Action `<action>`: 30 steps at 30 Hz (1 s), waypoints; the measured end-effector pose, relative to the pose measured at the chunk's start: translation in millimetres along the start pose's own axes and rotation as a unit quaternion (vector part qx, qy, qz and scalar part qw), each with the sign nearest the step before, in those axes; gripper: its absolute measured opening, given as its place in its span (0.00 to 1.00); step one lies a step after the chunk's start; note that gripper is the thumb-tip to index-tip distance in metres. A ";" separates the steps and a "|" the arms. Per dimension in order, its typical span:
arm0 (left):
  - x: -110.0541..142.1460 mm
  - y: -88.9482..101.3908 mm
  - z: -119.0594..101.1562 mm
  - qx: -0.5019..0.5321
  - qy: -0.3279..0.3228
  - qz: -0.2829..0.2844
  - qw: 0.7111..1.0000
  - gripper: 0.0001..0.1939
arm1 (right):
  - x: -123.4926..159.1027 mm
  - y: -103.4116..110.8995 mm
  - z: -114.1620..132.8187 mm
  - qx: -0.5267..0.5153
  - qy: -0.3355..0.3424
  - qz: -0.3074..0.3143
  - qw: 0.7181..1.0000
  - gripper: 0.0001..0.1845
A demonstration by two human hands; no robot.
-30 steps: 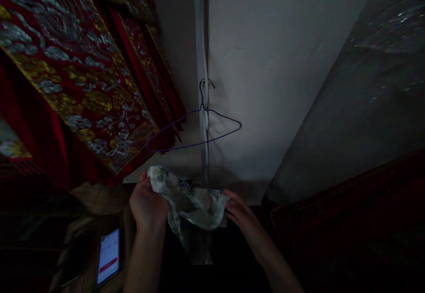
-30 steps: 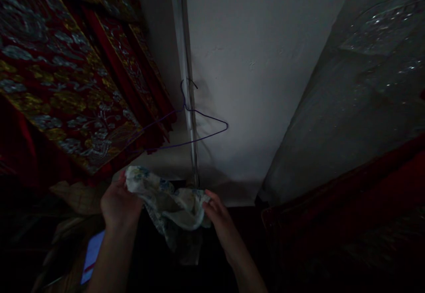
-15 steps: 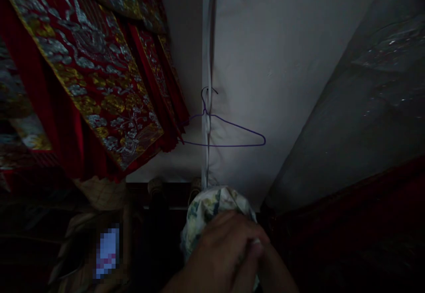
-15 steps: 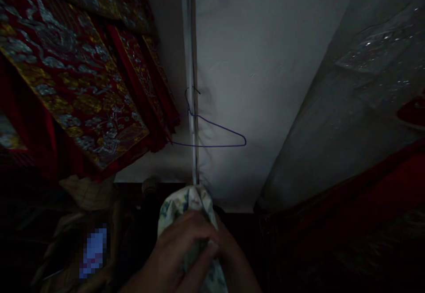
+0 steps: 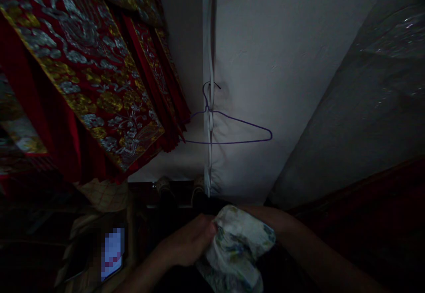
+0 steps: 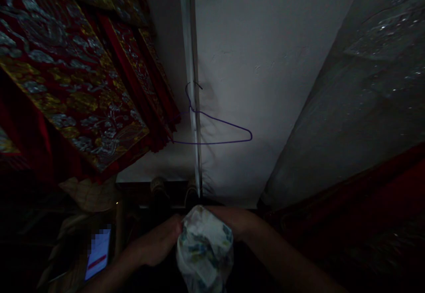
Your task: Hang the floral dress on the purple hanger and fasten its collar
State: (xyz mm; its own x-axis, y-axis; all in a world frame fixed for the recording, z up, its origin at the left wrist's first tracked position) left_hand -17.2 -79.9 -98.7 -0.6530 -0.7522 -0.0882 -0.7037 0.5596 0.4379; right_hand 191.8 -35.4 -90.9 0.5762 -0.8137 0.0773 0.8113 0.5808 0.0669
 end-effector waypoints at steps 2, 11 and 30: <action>7.3 -0.4 15.0 -0.073 0.034 -0.014 0.997 0.28 | 5.6 5.7 15.2 -0.012 -0.068 0.035 0.997 0.14; 26.9 85.6 38.9 -0.172 0.097 -0.236 0.951 0.08 | -29.7 42.9 85.1 0.184 0.116 -0.200 0.955 0.15; 35.0 112.5 30.6 -0.166 0.132 -0.203 0.956 0.04 | -67.4 95.6 61.6 0.370 0.186 -0.175 0.893 0.24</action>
State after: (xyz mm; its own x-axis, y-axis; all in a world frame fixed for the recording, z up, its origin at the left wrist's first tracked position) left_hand -127.9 -32.6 -79.9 -0.2211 -0.9701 -0.1005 -0.7270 0.0952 0.6800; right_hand 224.4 76.5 -28.4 0.4044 -0.8207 -0.4036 0.7400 0.0343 0.6717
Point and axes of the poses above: each hand's wrist, its own x-axis away from the middle knuckle, its own y-axis out of the back of the hand, z = x × y, the point moved 1 cm from there along -x, towards the middle knuckle, and after that the axes turned 1 degree about -x, right-handed, at the moved point
